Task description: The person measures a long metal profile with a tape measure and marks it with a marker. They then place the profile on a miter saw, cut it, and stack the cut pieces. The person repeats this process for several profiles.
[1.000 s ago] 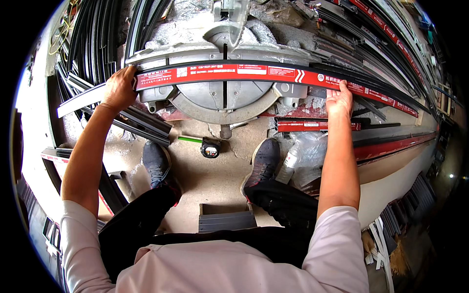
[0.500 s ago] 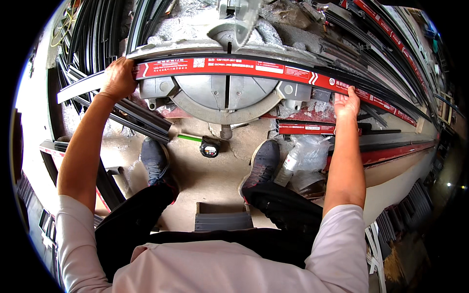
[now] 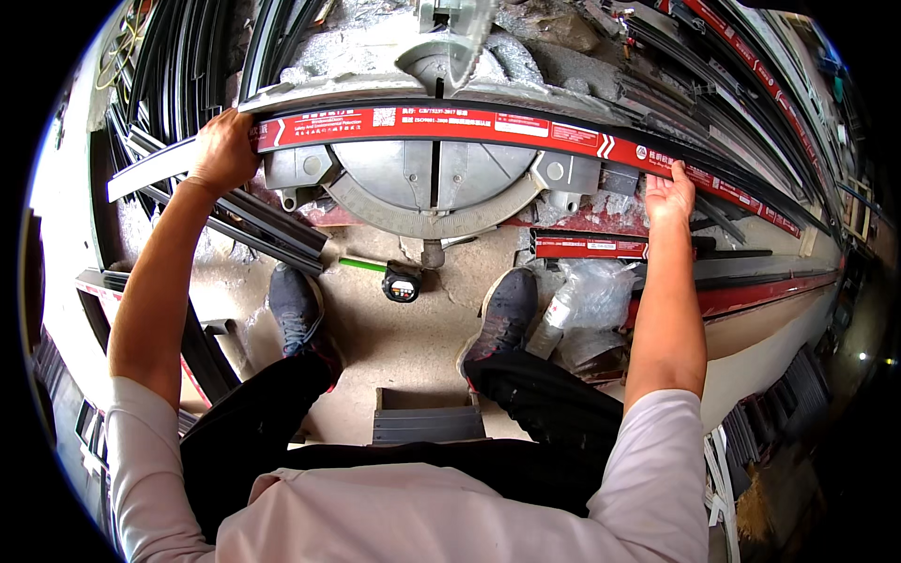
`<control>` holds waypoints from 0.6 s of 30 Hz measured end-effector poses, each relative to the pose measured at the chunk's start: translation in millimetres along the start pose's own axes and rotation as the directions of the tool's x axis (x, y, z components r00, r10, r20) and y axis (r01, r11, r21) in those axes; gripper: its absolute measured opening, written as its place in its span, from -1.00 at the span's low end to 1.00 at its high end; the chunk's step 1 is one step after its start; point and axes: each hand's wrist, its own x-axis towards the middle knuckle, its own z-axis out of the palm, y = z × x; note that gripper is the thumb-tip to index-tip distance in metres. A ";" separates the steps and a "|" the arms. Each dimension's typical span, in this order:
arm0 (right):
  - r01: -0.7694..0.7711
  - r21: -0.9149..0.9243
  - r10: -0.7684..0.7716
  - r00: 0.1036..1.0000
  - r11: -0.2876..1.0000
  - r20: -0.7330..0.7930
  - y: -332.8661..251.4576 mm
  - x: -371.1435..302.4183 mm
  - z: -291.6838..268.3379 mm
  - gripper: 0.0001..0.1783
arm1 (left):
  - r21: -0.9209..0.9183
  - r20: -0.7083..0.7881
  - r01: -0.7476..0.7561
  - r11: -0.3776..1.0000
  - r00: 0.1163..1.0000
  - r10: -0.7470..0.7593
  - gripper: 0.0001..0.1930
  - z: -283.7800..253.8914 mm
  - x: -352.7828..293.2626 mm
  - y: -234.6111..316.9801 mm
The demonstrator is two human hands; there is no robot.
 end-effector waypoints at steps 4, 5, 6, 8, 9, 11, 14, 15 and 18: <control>-0.006 0.001 0.006 1.000 1.000 0.008 -0.1 1.5 -2.0 -0.78 | 0.015 0.032 0.019 1.000 0.999 -0.020 -0.86 -2.4 1.0 3.9; -0.005 0.001 0.005 1.000 1.000 0.007 -0.6 1.8 -2.2 -0.77 | 0.020 0.036 0.020 1.000 0.999 -0.020 -0.86 -1.8 0.8 3.1; -0.004 0.000 0.004 1.000 1.000 0.006 -0.5 1.9 -2.7 -0.77 | 0.024 0.039 0.020 1.000 0.999 -0.021 -0.86 -1.2 0.7 2.5; -0.005 0.004 0.005 1.000 1.000 0.003 0.2 1.3 -1.6 -0.76 | 0.007 0.027 0.015 1.000 1.000 -0.015 -0.85 -1.5 0.2 2.0; -0.005 0.008 0.005 1.000 1.000 0.001 0.1 1.1 -1.0 -0.76 | -0.001 0.020 0.012 1.000 1.000 -0.012 -0.85 -1.8 -0.1 1.8; -0.001 0.012 0.001 1.000 1.000 -0.009 -1.2 1.9 -0.8 -0.75 | -0.004 0.014 0.005 1.000 1.000 -0.005 -0.86 -0.6 0.2 1.2; 0.008 0.013 -0.007 1.000 1.000 -0.016 -4.4 3.3 -1.8 -0.73 | -0.002 -0.005 -0.010 1.000 1.000 0.010 -0.86 0.7 0.9 -0.2; 0.011 0.013 -0.011 1.000 1.000 -0.007 -4.8 3.6 -2.5 -0.73 | -0.001 -0.013 -0.017 1.000 1.000 0.017 -0.87 1.1 1.1 -0.5; 0.008 0.015 -0.008 1.000 1.000 0.005 -5.1 3.8 -1.7 -0.72 | -0.003 -0.014 -0.005 1.000 1.000 0.005 -0.87 3.3 0.2 -2.3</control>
